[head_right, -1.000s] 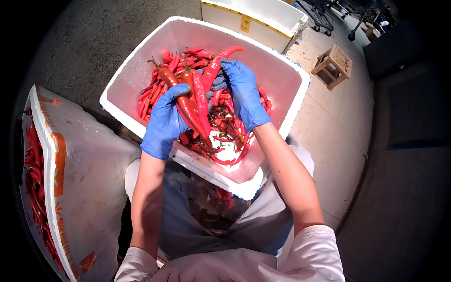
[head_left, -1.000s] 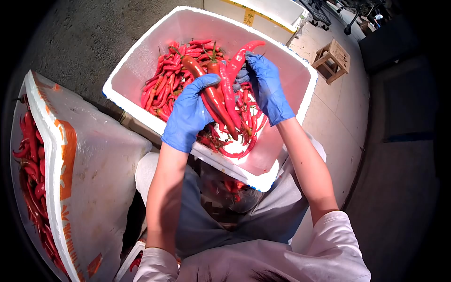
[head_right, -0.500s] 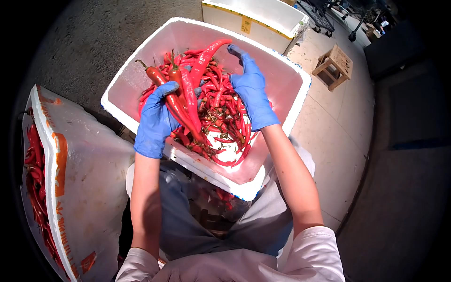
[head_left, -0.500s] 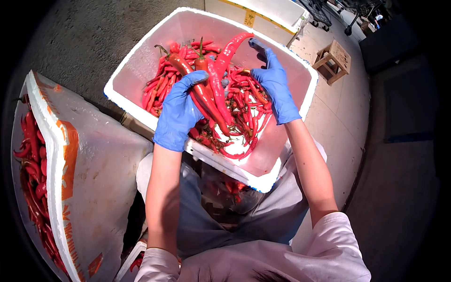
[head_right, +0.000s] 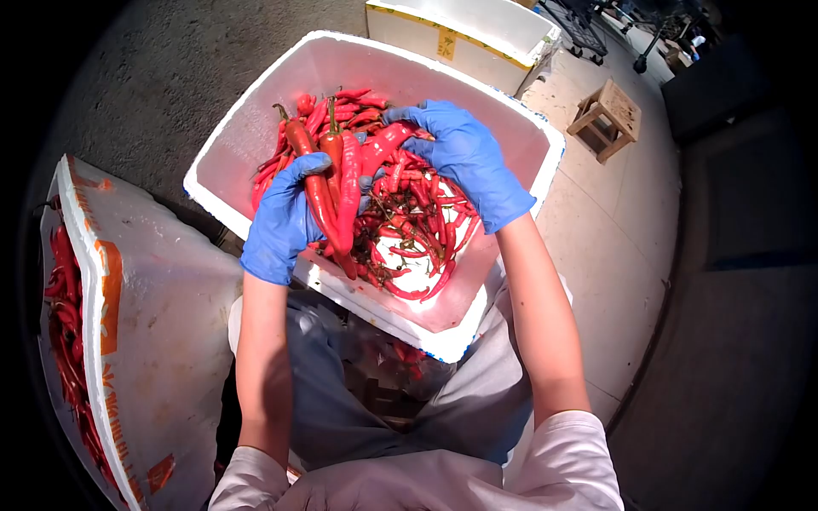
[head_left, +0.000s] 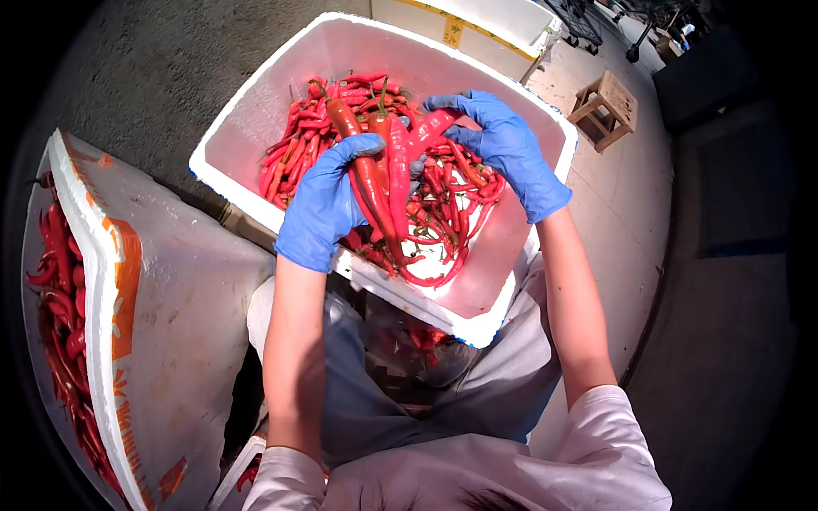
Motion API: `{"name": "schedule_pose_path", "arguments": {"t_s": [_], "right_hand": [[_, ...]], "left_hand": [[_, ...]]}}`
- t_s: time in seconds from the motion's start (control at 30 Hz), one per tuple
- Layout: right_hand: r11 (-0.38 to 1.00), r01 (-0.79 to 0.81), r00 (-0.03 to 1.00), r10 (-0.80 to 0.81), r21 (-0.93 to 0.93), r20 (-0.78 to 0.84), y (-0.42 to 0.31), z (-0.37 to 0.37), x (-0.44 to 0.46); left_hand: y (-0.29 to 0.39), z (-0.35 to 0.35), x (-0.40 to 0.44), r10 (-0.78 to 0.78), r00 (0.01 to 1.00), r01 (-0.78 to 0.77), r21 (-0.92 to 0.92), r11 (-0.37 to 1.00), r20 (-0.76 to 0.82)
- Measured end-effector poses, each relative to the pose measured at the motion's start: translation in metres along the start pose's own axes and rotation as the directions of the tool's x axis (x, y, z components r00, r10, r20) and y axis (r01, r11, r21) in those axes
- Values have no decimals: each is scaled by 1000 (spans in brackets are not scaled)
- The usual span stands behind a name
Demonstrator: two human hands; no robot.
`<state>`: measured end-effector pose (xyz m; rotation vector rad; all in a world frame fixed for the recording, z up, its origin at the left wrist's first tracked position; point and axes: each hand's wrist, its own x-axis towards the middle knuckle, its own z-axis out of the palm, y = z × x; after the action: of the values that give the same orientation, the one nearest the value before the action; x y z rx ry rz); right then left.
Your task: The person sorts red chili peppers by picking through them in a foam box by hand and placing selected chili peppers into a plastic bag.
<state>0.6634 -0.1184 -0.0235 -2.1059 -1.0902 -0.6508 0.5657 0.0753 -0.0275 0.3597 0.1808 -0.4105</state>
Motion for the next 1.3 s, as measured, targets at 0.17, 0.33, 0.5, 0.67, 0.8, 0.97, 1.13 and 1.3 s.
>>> {"name": "schedule_pose_path", "arguments": {"t_s": [0.17, 0.33, 0.5, 0.67, 0.8, 0.97, 1.13, 1.3], "right_hand": [[806, -580, 683, 559, -116, 470, 7, -7, -1], [622, -780, 535, 610, 65, 584, -24, -17, 8], [473, -831, 515, 454, 294, 727, -50, -11, 6], [541, -812, 532, 531, 219, 660, -62, 0, 1], [437, -775, 631, 509, 456, 585, -57, 22, -13], [756, -514, 840, 349, 406, 415, -66, 19, -11], [42, -762, 602, 414, 646, 683, -55, 10, -5], [-43, -789, 562, 354, 613, 748, -43, 3, -2]], "left_hand": [[19, 2, -4, 289, 956, -285, -87, 955, 39], [22, -13, 1, 529, 845, -504, 207, 838, -82], [3, -5, 6, 490, 869, -463, 233, 855, -71], [-10, 10, 3, 511, 853, -474, 252, 844, -105], [-16, -1, 16, 527, 847, -501, 226, 836, -73], [-21, -12, 22, 544, 837, -520, 215, 827, -68], [-21, -8, 17, 497, 856, -468, 195, 862, -141], [-16, -8, 13, 251, 968, -249, -52, 967, 22]]}}
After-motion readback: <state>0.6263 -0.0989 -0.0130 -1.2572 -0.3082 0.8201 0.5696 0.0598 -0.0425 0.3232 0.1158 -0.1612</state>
